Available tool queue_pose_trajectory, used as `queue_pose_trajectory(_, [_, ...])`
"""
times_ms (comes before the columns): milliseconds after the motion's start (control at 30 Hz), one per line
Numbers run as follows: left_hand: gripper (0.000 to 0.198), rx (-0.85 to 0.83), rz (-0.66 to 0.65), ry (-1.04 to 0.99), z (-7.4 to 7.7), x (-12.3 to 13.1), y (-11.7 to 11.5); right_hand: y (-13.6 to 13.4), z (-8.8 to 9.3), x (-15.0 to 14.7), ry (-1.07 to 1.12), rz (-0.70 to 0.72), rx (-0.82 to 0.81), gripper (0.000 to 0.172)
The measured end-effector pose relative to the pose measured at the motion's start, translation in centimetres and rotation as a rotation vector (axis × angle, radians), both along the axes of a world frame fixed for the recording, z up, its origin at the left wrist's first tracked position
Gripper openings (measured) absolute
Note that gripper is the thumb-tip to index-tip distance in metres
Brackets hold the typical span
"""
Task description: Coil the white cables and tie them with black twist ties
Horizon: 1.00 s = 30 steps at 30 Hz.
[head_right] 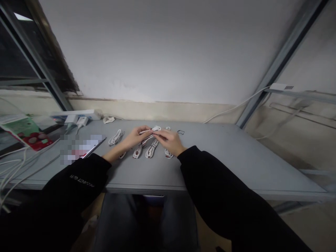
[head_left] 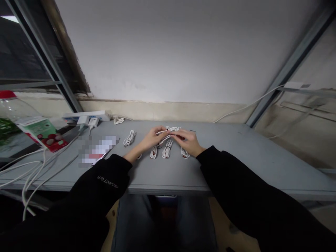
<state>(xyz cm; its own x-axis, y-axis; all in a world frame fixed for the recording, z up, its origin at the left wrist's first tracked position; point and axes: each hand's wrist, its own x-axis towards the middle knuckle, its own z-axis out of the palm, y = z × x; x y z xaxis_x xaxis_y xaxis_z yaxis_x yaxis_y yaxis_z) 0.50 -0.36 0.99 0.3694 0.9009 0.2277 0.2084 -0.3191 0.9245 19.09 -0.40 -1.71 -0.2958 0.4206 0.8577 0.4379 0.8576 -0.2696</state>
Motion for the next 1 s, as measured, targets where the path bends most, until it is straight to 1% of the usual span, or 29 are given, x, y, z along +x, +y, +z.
queue_pose_trajectory(100, [0.027, 0.045, 0.0, 0.027, 0.0, -0.1, 0.0, -0.1, -0.2, -0.2, 0.107, -0.027, -0.05, 0.019])
queue_pose_trajectory(267, [0.027, 0.04, 0.037, 0.07, 0.3, -0.1, -0.1, 0.7, -0.4, 0.0, 0.258, -0.124, -0.118, 0.027])
queue_pose_trajectory(433, [0.044, 0.026, 0.061, 0.097, 0.2, -0.2, 0.1, 2.1, -0.3, 1.1, 0.407, -0.232, -0.175, 0.033])
queue_pose_trajectory(533, [0.042, -0.011, 0.069, 0.093, 0.2, -0.3, 0.2, 3.1, -0.2, 2.1, 0.458, -0.295, -0.246, 0.036])
queue_pose_trajectory(600, [0.033, -0.045, 0.093, 0.075, 0.3, -0.6, 0.4, 3.8, 0.0, 3.1, 0.444, -0.361, -0.287, 0.036])
queue_pose_trajectory(667, [0.026, -0.055, 0.145, 0.033, 0.2, -0.9, 0.8, 4.5, 0.2, 4.2, 0.419, -0.456, -0.304, 0.034])
queue_pose_trajectory(733, [0.027, -0.043, 0.217, -0.035, 0.0, -1.2, 1.4, 5.2, 0.2, 5.4, 0.39, -0.561, -0.339, 0.031])
queue_pose_trajectory(800, [0.029, -0.071, 0.304, -0.1, -0.2, -1.5, 2.1, 5.8, 0.1, 6.5, 0.335, -0.653, -0.407, 0.029])
queue_pose_trajectory(900, [0.023, -0.186, 0.413, -0.158, -0.4, -1.9, 2.9, 6.5, -0.4, 7.8, 0.232, -0.728, -0.531, 0.026])
queue_pose_trajectory(1000, [0.011, -0.248, 0.465, -0.181, -0.3, -2.1, 3.0, 6.8, -0.8, 8.5, 0.142, -0.768, -0.632, 0.022])
